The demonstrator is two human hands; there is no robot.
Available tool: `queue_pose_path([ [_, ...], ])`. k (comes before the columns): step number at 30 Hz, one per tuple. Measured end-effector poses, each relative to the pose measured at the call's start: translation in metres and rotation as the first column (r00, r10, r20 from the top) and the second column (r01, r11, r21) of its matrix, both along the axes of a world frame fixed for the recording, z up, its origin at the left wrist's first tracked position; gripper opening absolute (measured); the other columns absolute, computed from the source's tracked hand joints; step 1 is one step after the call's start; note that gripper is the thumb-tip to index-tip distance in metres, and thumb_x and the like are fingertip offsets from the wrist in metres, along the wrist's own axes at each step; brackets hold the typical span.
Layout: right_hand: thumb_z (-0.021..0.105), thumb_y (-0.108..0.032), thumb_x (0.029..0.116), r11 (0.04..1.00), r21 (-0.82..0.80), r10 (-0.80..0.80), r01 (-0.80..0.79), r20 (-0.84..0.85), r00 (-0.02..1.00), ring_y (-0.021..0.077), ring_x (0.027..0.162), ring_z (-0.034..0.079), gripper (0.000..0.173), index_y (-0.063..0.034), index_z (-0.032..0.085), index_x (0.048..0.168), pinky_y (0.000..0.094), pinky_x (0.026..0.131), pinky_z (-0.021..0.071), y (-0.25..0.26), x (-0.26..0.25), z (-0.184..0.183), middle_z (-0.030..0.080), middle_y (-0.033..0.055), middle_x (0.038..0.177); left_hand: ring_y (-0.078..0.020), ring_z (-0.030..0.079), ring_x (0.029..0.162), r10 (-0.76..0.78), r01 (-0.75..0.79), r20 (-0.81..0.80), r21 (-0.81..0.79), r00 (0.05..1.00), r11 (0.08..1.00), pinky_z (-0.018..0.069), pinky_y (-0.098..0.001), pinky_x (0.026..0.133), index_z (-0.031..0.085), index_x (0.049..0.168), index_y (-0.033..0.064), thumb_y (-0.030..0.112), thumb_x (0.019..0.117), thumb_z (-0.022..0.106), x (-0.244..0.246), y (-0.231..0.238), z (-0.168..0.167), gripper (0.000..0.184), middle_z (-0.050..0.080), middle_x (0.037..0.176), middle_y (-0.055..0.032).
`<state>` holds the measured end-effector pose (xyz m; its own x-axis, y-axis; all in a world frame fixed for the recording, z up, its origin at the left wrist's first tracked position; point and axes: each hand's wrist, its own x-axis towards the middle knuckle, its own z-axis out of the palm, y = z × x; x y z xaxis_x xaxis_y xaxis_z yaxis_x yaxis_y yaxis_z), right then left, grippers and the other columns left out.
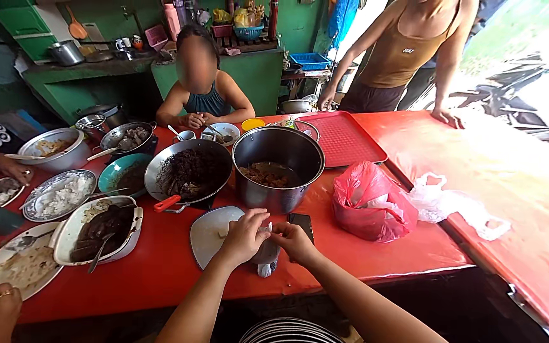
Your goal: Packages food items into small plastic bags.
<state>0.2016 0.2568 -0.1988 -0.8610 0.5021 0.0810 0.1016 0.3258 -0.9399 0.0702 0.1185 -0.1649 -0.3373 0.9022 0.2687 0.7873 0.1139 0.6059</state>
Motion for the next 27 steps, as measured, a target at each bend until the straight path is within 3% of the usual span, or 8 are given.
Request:
queue_pose_path([
  [2, 0.07, -0.014, 0.096, 0.997, -0.077, 0.026, -0.025, 0.005, 1.0, 0.0149, 0.076, 0.062, 0.014, -0.0029, 0.07, 0.086, 0.0358, 0.072, 0.052, 0.004, 0.001, -0.003, 0.067, 0.007, 0.082, -0.0304, 0.06, 0.125, -0.042, 0.037, -0.026, -0.163, 0.999, 0.986, 0.0499, -0.062, 0.093, 0.06, 0.143, 0.0145, 0.011, 0.0958, 0.071, -0.002, 0.0, 0.008, 0.049, 0.046, 0.157, -0.0058],
  [4, 0.068, -0.013, 0.0969, 0.99, -0.129, 0.058, -0.056, 0.011, 0.998, 0.0136, 0.075, 0.063, 0.014, -0.003, 0.068, 0.087, 0.0337, 0.069, 0.0531, 0.006, 0.002, -0.003, 0.066, 0.0069, 0.082, -0.032, 0.063, 0.122, -0.064, 0.057, -0.027, -0.225, 0.998, 0.973, 0.0517, -0.0578, 0.097, 0.064, 0.141, 0.0176, 0.008, 0.095, 0.071, 0.0, 0.003, 0.009, 0.048, 0.047, 0.158, -0.0095],
  [6, 0.067, -0.012, 0.0969, 0.985, -0.154, 0.082, -0.078, 0.015, 0.997, 0.014, 0.077, 0.062, 0.013, -0.0033, 0.067, 0.087, 0.0341, 0.071, 0.0529, 0.007, 0.003, -0.002, 0.065, 0.0069, 0.084, -0.0287, 0.069, 0.11, -0.076, 0.07, -0.043, -0.129, 0.996, 0.989, 0.0563, -0.0488, 0.096, 0.074, 0.123, 0.0081, 0.003, 0.094, 0.069, 0.001, 0.007, 0.002, 0.03, 0.068, 0.129, -0.0136],
  [8, 0.07, -0.016, 0.0957, 0.985, -0.143, 0.102, -0.099, 0.013, 0.995, 0.0143, 0.077, 0.064, 0.015, -0.0029, 0.067, 0.088, 0.0359, 0.073, 0.0538, 0.012, 0.002, -0.008, 0.066, 0.0067, 0.083, -0.0259, 0.071, 0.09, -0.081, 0.077, -0.068, -0.047, 0.994, 0.996, 0.0587, -0.045, 0.085, 0.078, 0.101, 0.0025, 0.002, 0.0935, 0.067, 0.0, 0.009, -0.011, 0.013, 0.072, 0.094, -0.0127],
  [9, 0.072, -0.018, 0.0943, 0.986, -0.125, 0.117, -0.114, 0.014, 0.993, 0.0144, 0.08, 0.065, 0.017, -0.0017, 0.068, 0.089, 0.0369, 0.077, 0.0556, 0.016, 0.001, -0.012, 0.068, 0.007, 0.085, -0.0248, 0.07, 0.088, -0.083, 0.079, -0.071, -0.057, 0.994, 0.995, 0.0589, -0.0443, 0.084, 0.078, 0.097, 0.0031, 0.003, 0.0946, 0.065, -0.002, 0.01, -0.016, 0.014, 0.071, 0.089, -0.0114],
  [14, 0.068, -0.031, 0.0948, 0.994, 0.021, 0.105, -0.107, 0.087, 0.991, 0.0209, 0.096, 0.066, 0.032, 0.0005, 0.07, 0.099, 0.0467, 0.094, 0.0506, 0.022, -0.002, -0.022, 0.07, 0.0115, 0.096, -0.0226, 0.072, 0.097, 0.009, -0.009, 0.007, -0.079, 1.0, 0.997, 0.0569, -0.0429, 0.093, 0.079, 0.103, 0.0063, 0.017, 0.1001, 0.057, -0.005, 0.009, -0.036, 0.024, 0.075, 0.098, -0.0095],
  [21, 0.073, -0.017, 0.0895, 0.953, -0.298, 0.1, -0.056, 0.135, 0.986, 0.012, 0.075, 0.062, 0.021, -0.0008, 0.063, 0.098, 0.0349, 0.076, 0.0537, 0.028, -0.006, -0.012, 0.065, 0.0041, 0.082, -0.0111, 0.07, 0.082, 0.052, -0.09, 0.318, 0.108, 0.947, 0.99, 0.0595, -0.0292, 0.081, 0.077, 0.091, 0.0022, 0.012, 0.0938, 0.068, 0.009, -0.002, -0.049, 0.014, 0.073, 0.087, -0.0062],
  [27, 0.077, -0.012, 0.0864, 0.944, -0.28, 0.202, -0.175, 0.068, 0.977, 0.0077, 0.071, 0.06, 0.018, -0.0047, 0.061, 0.092, 0.0305, 0.071, 0.0519, 0.039, 0.0, -0.022, 0.064, 0.0002, 0.079, -0.02, 0.069, 0.102, -0.007, -0.009, 0.335, 0.046, 0.942, 0.999, 0.0577, -0.0377, 0.089, 0.07, 0.113, -0.0009, 0.007, 0.085, 0.065, -0.003, -0.013, -0.048, 0.03, 0.071, 0.109, -0.012],
])
